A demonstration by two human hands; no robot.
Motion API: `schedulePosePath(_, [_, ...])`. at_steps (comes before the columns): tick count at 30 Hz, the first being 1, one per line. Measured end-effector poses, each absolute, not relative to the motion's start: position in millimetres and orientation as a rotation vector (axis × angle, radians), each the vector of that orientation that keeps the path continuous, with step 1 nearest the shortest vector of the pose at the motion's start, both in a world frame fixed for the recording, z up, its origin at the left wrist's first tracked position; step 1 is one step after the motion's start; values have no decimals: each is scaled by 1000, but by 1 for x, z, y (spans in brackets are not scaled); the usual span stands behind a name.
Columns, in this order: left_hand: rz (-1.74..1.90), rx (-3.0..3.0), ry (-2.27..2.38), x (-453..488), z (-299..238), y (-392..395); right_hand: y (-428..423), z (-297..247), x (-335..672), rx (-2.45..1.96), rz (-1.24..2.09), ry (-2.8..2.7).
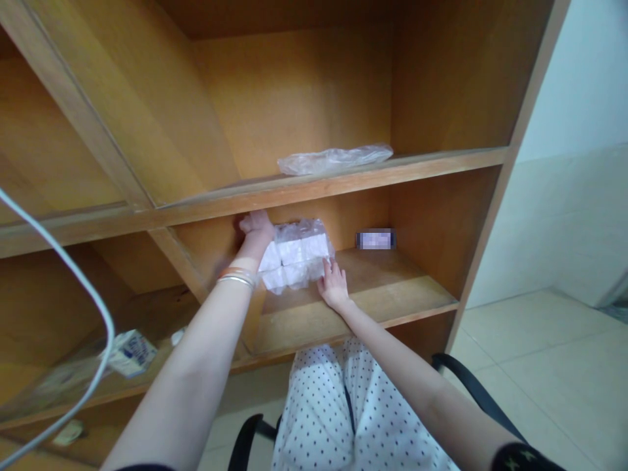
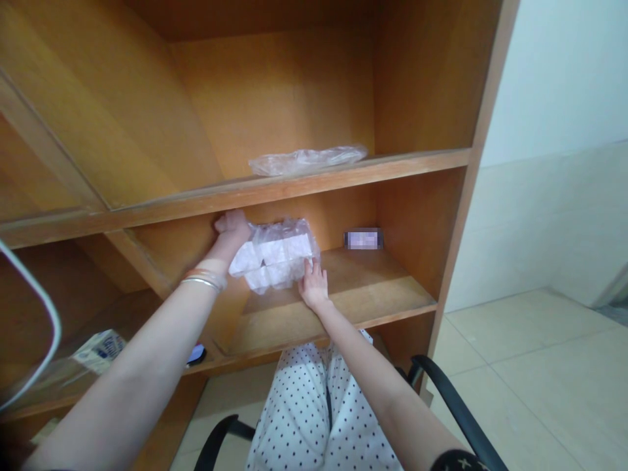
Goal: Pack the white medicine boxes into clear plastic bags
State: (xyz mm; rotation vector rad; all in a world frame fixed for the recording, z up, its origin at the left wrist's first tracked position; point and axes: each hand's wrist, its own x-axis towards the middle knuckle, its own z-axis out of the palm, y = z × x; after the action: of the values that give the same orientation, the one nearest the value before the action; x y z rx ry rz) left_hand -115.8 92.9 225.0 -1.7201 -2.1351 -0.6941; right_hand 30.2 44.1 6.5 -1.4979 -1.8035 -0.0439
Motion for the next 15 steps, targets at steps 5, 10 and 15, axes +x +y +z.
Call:
schedulePosePath(5, [-681,-1620,-2150,-98,250,28,44,6,36,-1439,13,-1698])
schedulePosePath(10, [-760,-1677,-2131,-77,238,-44,40,9,42,-1347,194,-1496])
schedulePosePath(15, [-752,-2217,-2050,-53,192,-65,34,12,51,-1234,380,-1349])
